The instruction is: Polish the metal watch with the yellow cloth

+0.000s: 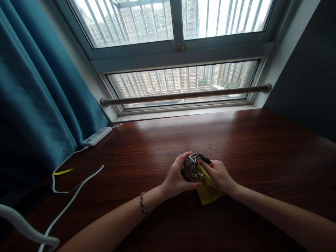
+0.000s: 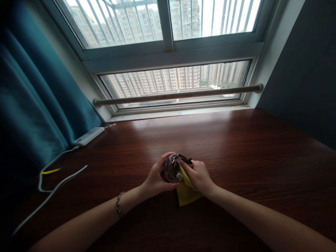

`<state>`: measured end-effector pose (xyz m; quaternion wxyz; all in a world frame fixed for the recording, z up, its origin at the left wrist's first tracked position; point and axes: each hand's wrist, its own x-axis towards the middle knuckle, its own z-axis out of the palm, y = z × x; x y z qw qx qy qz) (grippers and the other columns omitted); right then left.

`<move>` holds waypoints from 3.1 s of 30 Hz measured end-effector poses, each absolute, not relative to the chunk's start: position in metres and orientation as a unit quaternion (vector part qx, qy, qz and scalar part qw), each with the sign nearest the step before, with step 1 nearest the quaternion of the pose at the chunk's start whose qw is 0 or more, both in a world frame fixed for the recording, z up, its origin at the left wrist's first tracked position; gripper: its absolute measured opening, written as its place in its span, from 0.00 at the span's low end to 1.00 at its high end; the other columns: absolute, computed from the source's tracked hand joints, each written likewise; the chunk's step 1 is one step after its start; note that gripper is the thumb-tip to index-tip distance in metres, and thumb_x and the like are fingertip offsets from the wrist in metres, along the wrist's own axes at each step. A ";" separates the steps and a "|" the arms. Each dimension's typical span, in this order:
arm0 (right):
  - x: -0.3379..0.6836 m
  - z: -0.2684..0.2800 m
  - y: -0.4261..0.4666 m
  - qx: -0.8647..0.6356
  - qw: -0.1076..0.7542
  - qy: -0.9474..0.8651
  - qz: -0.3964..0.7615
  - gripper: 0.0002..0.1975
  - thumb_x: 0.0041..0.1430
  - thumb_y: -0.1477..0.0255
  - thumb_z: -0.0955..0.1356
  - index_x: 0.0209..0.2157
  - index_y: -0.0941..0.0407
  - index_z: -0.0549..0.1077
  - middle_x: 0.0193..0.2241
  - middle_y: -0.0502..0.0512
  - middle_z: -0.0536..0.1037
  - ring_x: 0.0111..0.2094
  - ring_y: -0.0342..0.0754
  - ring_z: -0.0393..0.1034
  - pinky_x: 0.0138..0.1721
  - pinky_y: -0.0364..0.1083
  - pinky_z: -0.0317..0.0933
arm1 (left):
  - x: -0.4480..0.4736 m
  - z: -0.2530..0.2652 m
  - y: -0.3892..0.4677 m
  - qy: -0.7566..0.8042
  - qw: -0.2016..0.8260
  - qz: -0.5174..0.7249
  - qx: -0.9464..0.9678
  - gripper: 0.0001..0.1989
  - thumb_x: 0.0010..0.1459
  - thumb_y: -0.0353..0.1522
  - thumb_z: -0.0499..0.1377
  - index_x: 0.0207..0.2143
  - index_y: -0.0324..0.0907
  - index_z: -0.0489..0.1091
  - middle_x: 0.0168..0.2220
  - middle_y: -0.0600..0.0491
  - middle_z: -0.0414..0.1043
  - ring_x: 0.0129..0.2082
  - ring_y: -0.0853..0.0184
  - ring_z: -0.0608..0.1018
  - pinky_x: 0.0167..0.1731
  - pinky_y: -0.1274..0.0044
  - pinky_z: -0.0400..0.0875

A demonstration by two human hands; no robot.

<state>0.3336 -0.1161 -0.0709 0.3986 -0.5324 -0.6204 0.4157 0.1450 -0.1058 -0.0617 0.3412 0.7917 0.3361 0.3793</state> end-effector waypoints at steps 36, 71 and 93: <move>0.333 -0.061 -0.128 -0.569 0.305 -0.704 0.297 0.21 0.59 0.56 0.59 0.31 0.58 0.72 0.30 0.56 0.75 0.33 0.50 0.69 0.34 0.45 0.54 | 0.139 -0.053 -0.101 0.313 0.354 0.301 0.828 0.37 0.43 0.46 0.63 0.54 0.40 0.62 0.52 0.46 0.69 0.54 0.55 0.69 0.63 0.59 0.38; 0.330 -0.062 -0.129 -0.578 0.327 -0.681 0.309 0.19 0.56 0.56 0.62 0.32 0.58 0.72 0.32 0.55 0.75 0.34 0.50 0.68 0.34 0.45 0.54 | 0.144 -0.052 -0.098 0.311 0.335 0.301 0.837 0.42 0.36 0.48 0.67 0.53 0.41 0.63 0.57 0.42 0.61 0.63 0.48 0.52 0.62 0.53 0.35; 0.329 -0.068 -0.120 -0.549 0.392 -0.634 0.377 0.25 0.57 0.53 0.62 0.25 0.62 0.73 0.25 0.55 0.73 0.28 0.46 0.64 0.30 0.43 0.53 | 0.148 -0.059 -0.104 0.332 0.291 0.312 0.841 0.47 0.36 0.48 0.68 0.56 0.37 0.58 0.60 0.37 0.52 0.60 0.49 0.59 0.59 0.60 0.56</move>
